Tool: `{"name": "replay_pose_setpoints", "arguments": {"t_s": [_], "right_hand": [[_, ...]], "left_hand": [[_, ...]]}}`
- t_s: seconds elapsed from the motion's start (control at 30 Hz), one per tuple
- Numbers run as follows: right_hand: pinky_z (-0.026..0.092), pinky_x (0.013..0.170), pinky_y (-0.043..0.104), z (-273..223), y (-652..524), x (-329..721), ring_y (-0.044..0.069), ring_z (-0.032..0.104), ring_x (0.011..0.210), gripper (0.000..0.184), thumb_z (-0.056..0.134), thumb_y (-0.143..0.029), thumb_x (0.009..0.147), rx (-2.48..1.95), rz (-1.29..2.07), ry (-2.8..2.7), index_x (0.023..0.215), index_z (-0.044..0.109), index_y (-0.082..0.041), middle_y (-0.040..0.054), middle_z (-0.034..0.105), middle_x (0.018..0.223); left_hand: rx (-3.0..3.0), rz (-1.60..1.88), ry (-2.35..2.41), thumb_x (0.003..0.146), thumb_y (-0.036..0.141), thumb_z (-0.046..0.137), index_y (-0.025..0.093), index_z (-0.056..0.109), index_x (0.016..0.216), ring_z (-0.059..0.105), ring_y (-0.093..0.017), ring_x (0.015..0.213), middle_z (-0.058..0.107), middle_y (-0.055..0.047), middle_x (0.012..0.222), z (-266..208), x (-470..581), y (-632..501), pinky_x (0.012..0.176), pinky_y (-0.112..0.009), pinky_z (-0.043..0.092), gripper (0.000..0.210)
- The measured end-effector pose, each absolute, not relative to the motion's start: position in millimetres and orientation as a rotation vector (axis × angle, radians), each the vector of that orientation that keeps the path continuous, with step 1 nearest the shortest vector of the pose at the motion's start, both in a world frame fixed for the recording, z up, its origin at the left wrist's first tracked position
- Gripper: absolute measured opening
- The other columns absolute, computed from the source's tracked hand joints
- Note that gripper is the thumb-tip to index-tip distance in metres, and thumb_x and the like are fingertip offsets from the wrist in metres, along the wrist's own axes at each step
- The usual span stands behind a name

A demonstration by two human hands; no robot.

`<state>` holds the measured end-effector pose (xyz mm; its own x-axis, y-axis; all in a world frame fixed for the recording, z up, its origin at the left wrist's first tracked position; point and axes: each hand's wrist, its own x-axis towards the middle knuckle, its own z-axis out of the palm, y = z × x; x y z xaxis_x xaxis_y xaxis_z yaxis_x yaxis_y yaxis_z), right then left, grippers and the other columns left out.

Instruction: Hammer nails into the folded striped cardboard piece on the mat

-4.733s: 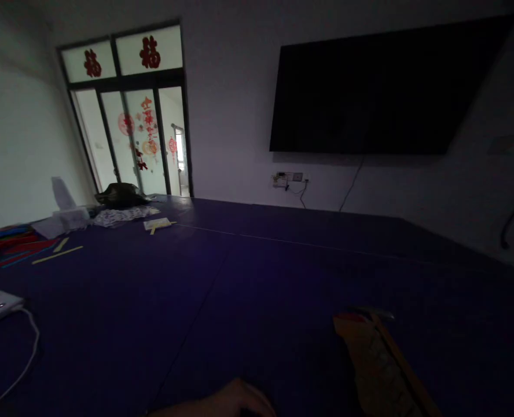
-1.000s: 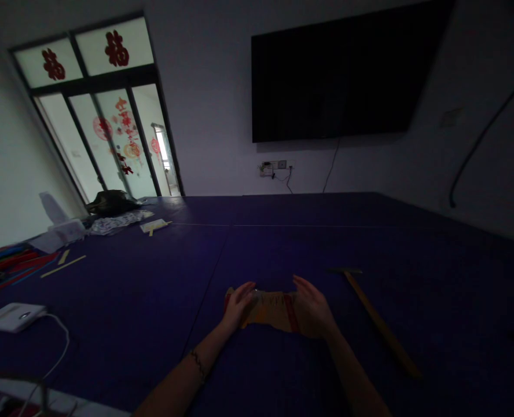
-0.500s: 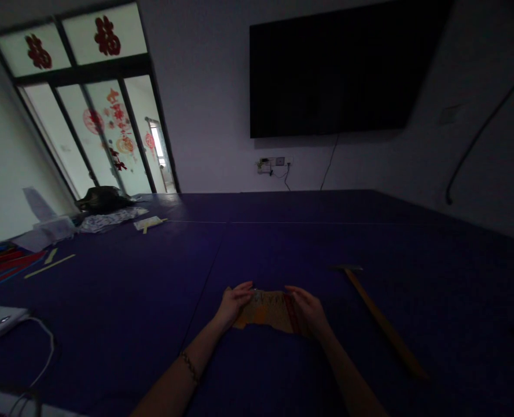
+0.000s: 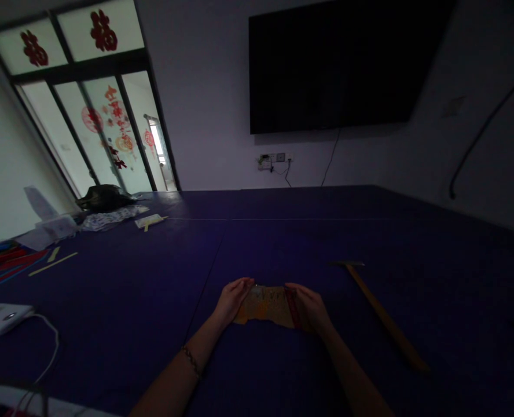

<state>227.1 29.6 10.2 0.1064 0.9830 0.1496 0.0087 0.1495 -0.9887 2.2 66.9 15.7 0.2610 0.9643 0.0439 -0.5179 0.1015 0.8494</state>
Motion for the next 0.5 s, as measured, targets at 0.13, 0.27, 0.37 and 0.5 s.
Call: {"name": "replay_pose_setpoints", "arguments": {"t_s": [0.13, 0.27, 0.37, 0.5], "right_hand": [[0.048, 0.075, 0.038, 10.6, 30.0, 227.6, 0.025, 0.061, 0.083, 0.04, 0.058, -0.051, 0.062, -1.135, 1.014, -1.216, 0.086, 0.066, -0.019, 0.0089, 0.068, 0.089], [0.045, 0.08, 0.04, 12.3, 31.1, 228.1, 0.026, 0.06, 0.086, 0.036, 0.058, -0.049, 0.063, -1.188, 0.952, -1.22, 0.082, 0.067, -0.019, 0.0089, 0.068, 0.089], [0.044, 0.082, 0.04, 15.8, 29.6, 227.8, 0.025, 0.059, 0.087, 0.035, 0.055, -0.048, 0.066, -1.214, 0.922, -1.232, 0.083, 0.067, -0.02, 0.0082, 0.068, 0.089], [0.044, 0.081, 0.038, 18.5, 27.9, 227.2, 0.024, 0.06, 0.086, 0.037, 0.052, -0.049, 0.069, -1.223, 0.915, -1.249, 0.087, 0.066, -0.02, 0.0071, 0.067, 0.091]], "left_hand": [[0.78, 1.22, 0.575, 0.067, 0.03, 0.064, 0.011, 0.064, 0.082, 0.059, -0.015, 0.076, 0.063, -0.005, 0.069, 22.0, 0.5, 66.4, 0.082, -0.03, 0.04, 0.024], [0.783, 1.212, 0.58, 0.07, 0.028, 0.061, 0.011, 0.062, 0.078, 0.049, -0.007, 0.053, 0.047, 0.003, 0.051, 23.7, 0.3, 66.1, 0.065, -0.024, 0.042, 0.019], [0.797, 1.214, 0.581, 0.069, 0.029, 0.06, 0.011, 0.06, 0.075, 0.041, -0.005, 0.047, 0.04, 0.005, 0.048, 23.0, 0.9, 66.3, 0.054, -0.021, 0.038, 0.019], [0.821, 1.211, 0.601, 0.068, 0.033, 0.061, 0.012, 0.056, 0.069, 0.034, -0.004, 0.044, 0.034, 0.007, 0.047, 21.9, 0.2, 66.8, 0.047, -0.018, 0.03, 0.022]]}}
